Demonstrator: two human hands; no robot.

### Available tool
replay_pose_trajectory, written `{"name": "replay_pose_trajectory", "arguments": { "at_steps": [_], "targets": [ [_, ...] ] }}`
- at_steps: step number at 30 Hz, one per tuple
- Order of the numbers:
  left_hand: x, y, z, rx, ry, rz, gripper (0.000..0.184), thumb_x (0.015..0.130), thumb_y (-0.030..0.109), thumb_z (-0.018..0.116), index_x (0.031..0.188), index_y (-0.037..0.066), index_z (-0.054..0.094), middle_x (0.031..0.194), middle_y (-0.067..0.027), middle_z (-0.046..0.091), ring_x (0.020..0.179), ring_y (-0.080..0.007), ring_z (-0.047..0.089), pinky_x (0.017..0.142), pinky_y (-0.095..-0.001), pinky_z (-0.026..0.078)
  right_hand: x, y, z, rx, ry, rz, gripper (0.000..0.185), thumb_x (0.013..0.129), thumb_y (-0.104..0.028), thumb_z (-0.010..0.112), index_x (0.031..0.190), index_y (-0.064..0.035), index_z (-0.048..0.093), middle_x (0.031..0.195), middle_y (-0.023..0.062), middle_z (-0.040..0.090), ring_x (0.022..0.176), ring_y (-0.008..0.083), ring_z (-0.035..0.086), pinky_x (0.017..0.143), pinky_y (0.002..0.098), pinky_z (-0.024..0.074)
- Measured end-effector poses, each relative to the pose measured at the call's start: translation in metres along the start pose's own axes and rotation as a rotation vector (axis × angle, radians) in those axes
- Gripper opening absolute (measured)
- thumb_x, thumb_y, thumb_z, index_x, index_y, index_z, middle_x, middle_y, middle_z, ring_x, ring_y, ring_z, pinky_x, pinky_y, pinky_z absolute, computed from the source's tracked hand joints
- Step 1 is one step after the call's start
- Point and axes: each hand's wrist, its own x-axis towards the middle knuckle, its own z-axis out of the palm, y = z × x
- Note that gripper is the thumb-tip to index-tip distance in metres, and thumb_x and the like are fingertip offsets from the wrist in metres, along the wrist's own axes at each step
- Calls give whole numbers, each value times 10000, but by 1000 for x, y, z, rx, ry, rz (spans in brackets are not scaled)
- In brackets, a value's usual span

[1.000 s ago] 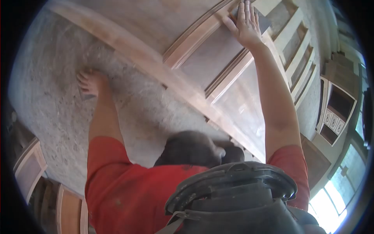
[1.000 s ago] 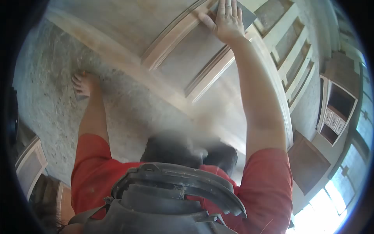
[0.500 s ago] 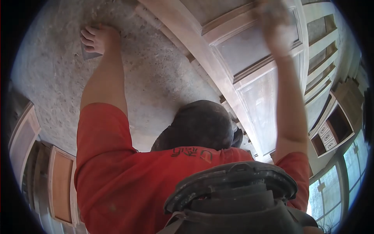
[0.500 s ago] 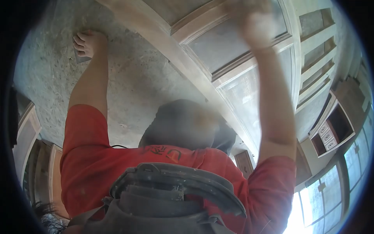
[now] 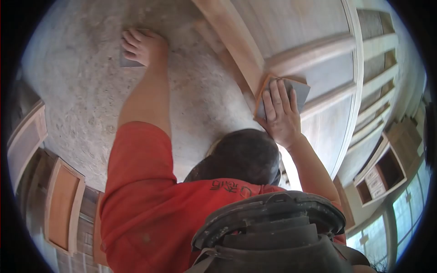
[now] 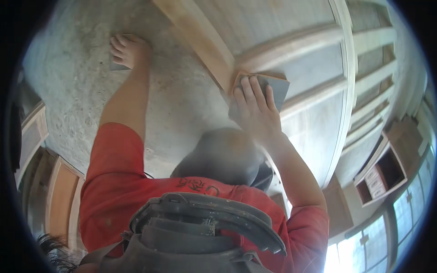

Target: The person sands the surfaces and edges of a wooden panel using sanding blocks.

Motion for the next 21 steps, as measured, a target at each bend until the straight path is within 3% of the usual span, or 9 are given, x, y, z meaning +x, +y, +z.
{"name": "replay_pose_trajectory", "arguments": {
  "at_steps": [5,8,16,21],
  "targets": [
    [3,4,-15,-75,-135,-79,519,953,304,478,1402,46,440,1495,-130,400,1390,-354,323,1067,-606,251,118,-10,-1,-142,163,-128,782,805,-166,677,1473,-1,305,1540,233,289,1423,400,304,1101,585,292],
    [6,7,-29,-73,-192,-129,555,953,306,476,1438,49,394,1535,-122,344,1428,-342,268,1096,-603,217,201,-24,-20,-169,106,-149,718,850,-128,596,1480,13,281,1568,218,229,1463,379,202,1155,554,229],
    [14,4,-42,-142,-511,-168,669,947,325,465,1523,66,243,1608,-98,177,1484,-332,128,1148,-601,98,365,-27,-39,-323,194,-265,702,919,-216,541,1510,-10,224,1588,171,211,1473,329,190,1176,489,218],
    [13,3,-42,-160,-500,-156,689,921,302,503,1511,52,249,1599,-109,191,1478,-346,140,1137,-614,122,445,-33,-47,-341,246,-264,708,892,-180,536,1510,-21,230,1580,178,231,1466,336,209,1168,504,227]
  ]
}}
